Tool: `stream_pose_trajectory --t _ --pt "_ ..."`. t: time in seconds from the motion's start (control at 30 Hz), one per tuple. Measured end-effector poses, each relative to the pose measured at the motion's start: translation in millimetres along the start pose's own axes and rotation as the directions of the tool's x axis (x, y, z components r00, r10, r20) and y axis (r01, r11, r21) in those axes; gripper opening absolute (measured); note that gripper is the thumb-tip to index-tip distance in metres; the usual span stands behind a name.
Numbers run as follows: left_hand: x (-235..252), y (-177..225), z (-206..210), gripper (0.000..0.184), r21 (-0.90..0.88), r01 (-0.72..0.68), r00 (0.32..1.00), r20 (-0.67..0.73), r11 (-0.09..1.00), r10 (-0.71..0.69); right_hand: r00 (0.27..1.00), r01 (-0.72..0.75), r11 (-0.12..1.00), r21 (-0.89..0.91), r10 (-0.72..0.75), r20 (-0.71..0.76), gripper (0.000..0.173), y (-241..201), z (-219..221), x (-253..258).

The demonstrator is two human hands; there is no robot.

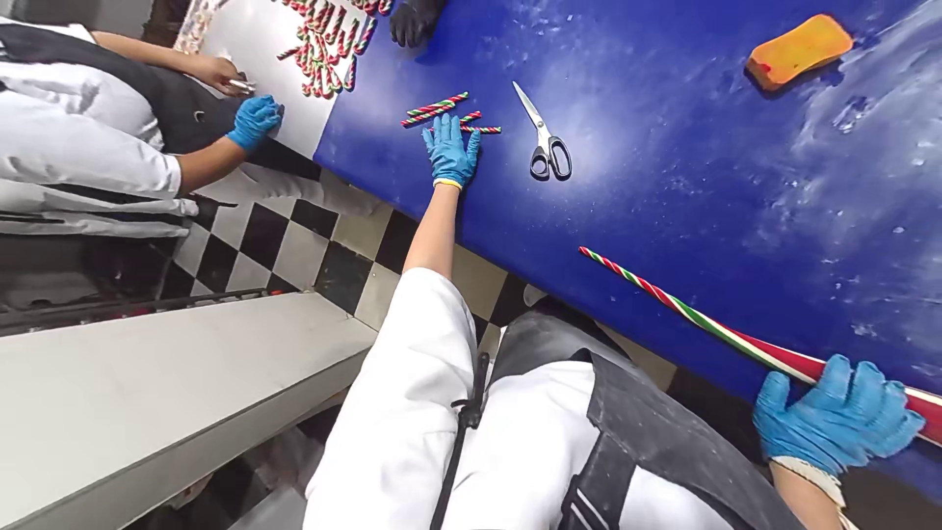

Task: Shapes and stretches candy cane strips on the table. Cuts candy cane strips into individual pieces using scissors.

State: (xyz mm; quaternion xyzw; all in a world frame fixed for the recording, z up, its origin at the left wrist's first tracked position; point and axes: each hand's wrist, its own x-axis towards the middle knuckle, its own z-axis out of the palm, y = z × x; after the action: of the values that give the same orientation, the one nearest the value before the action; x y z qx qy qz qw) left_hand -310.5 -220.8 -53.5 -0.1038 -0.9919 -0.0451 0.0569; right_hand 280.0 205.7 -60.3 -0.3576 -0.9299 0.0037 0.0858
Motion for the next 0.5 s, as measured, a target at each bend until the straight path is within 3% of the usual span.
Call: stream_pose_trajectory --t 0.17,0.27,0.33,0.4,0.43,0.5 --pt "14.7 1.3 -0.2 0.1 0.063 -0.009 0.992 0.126 0.998 0.001 1.0 0.006 1.0 0.009 -0.006 -0.021 0.074 -1.4 -0.3 -0.3" --pt "1.5 11.8 -7.8 0.098 0.064 -0.014 0.998 -0.056 0.998 0.017 1.0 0.005 1.0 0.012 -0.005 -0.02 0.074 -1.1 1.3 -1.3" --pt "-36.9 42.6 -19.0 0.091 0.012 -0.065 0.985 -0.158 0.998 0.066 1.0 0.026 0.999 0.019 -0.026 0.002 0.075 2.1 -1.2 2.5" --pt "-99.1 91.6 -34.0 0.083 -0.093 -0.271 0.962 -0.07 0.958 0.265 0.993 0.107 0.993 0.052 -0.109 0.048 0.076 10.7 -5.9 9.5" --pt "-135.5 119.8 -36.5 0.08 -0.179 -0.392 0.919 -0.024 0.902 0.394 0.98 0.166 0.983 0.077 -0.173 0.097 0.077 18.9 -9.5 15.4" --pt "-210.3 183.8 -36.2 0.078 -0.355 -0.616 0.758 -0.024 0.704 0.652 0.932 0.277 0.956 0.096 -0.292 0.217 0.078 36.1 -21.7 32.3"
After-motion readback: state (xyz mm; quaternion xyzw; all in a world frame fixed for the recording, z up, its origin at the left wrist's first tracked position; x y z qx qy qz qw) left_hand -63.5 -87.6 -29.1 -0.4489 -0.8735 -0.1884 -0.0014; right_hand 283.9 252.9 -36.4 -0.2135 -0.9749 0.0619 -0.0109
